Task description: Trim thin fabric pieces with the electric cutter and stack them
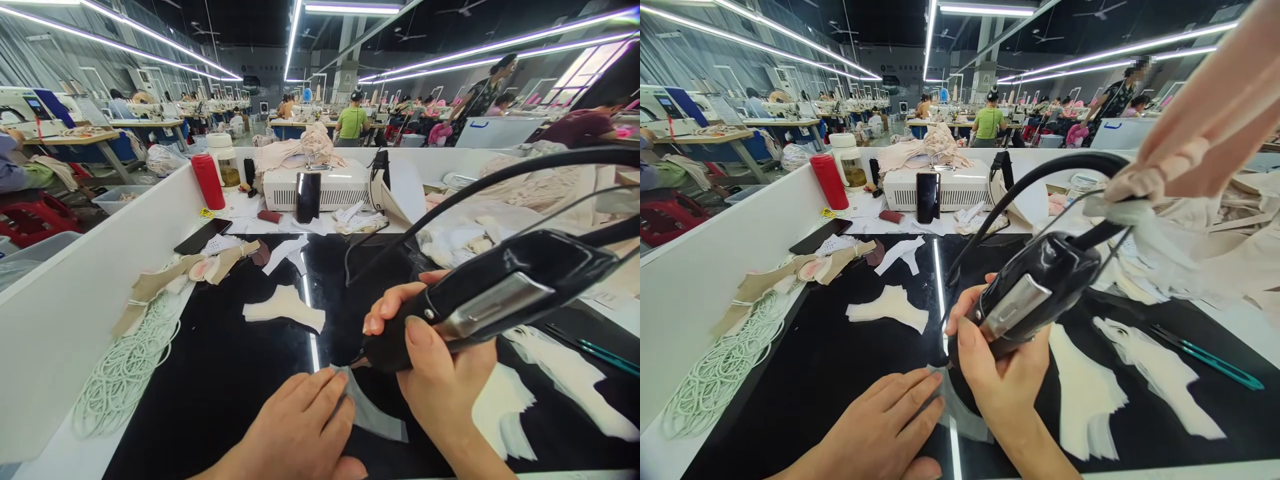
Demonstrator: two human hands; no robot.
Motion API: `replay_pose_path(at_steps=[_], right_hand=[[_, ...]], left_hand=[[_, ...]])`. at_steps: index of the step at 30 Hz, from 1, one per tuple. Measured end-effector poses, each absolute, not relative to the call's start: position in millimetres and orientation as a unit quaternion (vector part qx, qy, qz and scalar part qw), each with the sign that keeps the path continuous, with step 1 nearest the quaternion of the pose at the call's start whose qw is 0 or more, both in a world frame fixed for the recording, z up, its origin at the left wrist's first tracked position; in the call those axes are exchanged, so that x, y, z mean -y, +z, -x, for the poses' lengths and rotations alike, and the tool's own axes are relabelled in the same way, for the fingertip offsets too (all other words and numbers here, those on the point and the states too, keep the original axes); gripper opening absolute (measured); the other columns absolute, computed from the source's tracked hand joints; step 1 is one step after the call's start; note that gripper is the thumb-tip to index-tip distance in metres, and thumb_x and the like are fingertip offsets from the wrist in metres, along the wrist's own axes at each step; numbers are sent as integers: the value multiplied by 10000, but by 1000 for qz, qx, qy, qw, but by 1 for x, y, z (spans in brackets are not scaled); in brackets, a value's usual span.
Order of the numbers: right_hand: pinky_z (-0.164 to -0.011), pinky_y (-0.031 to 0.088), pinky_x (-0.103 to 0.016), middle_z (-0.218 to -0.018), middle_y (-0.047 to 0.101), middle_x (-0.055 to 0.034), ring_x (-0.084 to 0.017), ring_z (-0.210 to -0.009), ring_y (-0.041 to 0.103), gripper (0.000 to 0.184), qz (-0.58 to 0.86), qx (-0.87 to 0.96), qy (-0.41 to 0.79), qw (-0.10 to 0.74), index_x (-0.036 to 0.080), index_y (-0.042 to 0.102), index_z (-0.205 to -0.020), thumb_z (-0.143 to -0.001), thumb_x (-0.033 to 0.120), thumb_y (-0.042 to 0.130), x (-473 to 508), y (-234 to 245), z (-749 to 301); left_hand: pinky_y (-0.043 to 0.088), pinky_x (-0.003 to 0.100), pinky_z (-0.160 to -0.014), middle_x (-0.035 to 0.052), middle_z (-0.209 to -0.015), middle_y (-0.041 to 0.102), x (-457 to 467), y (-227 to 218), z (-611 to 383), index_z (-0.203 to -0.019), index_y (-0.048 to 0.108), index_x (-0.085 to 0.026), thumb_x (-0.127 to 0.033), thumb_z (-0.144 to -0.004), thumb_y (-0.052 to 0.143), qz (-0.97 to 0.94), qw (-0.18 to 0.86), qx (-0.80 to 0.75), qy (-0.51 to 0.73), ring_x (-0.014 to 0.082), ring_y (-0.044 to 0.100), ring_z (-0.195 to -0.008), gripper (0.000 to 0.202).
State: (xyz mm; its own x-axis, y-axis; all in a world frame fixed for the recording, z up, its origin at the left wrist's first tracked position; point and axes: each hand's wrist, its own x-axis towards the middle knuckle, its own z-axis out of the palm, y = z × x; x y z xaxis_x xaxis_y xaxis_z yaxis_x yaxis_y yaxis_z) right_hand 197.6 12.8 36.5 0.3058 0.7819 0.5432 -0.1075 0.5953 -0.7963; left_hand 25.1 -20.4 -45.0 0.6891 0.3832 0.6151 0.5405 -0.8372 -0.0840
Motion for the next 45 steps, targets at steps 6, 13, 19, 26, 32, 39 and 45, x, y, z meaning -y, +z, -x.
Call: replay_pose_path(at_steps=[6, 13, 19, 26, 32, 39, 45], right_hand=[[-546, 550, -336, -787, 650, 33, -168, -603, 629, 329, 332, 496, 308, 741, 284, 552, -1165, -915, 361, 753, -15, 39, -193], [-545, 548, -316, -834, 647, 35, -153, -629, 630, 349, 294, 500, 343, 738, 299, 554, -1194, -919, 364, 758, -14, 35, -192], [-575, 556, -342, -816, 642, 37, -160, -629, 631, 310, 314, 496, 332, 738, 293, 545, -1179, -935, 330, 733, -15, 34, -189], [-560, 535, -349, -818, 617, 35, -170, -616, 621, 368, 303, 491, 353, 737, 300, 540, -1180, -907, 417, 757, -17, 34, -186], [-579, 536, -347, -833, 620, 41, -164, -627, 620, 362, 298, 492, 360, 734, 307, 534, -1184, -913, 405, 753, -18, 31, -184], [-576, 528, -353, -815, 622, 39, -168, -622, 613, 338, 298, 486, 355, 741, 304, 539, -1174, -917, 377, 746, -18, 31, -183], [-551, 529, -332, -796, 625, 42, -165, -621, 619, 358, 311, 483, 355, 737, 297, 522, -1174, -911, 381, 751, -18, 35, -182]], left_hand=[[540, 315, -879, 66, -1207, 751, 21, -45, -25, -1105, 703, -160, -559, -1076, 423, 910, 135, 252, -302, 208, 675, -1123, 488], [530, 319, -881, 60, -1195, 751, 20, -43, -25, -1097, 701, -161, -580, -1081, 399, 910, 142, 249, -300, 208, 667, -1135, 517], [515, 312, -895, 73, -1220, 734, 20, -44, -25, -1117, 696, -159, -587, -1069, 422, 913, 145, 249, -290, 214, 645, -1162, 509], [515, 312, -916, 80, -1242, 727, 21, -48, -24, -1134, 687, -155, -608, -1024, 513, 915, 155, 251, -277, 218, 634, -1178, 498], [528, 305, -917, 73, -1252, 729, 21, -48, -24, -1159, 690, -162, -633, -1016, 519, 913, 155, 250, -284, 209, 637, -1193, 521], [530, 308, -923, 81, -1249, 734, 21, -46, -23, -1159, 692, -158, -623, -1042, 470, 916, 151, 249, -275, 213, 648, -1190, 528], [539, 318, -939, 85, -1269, 734, 23, -40, -23, -1174, 688, -157, -585, -1040, 499, 921, 134, 257, -258, 220, 664, -1190, 486]])
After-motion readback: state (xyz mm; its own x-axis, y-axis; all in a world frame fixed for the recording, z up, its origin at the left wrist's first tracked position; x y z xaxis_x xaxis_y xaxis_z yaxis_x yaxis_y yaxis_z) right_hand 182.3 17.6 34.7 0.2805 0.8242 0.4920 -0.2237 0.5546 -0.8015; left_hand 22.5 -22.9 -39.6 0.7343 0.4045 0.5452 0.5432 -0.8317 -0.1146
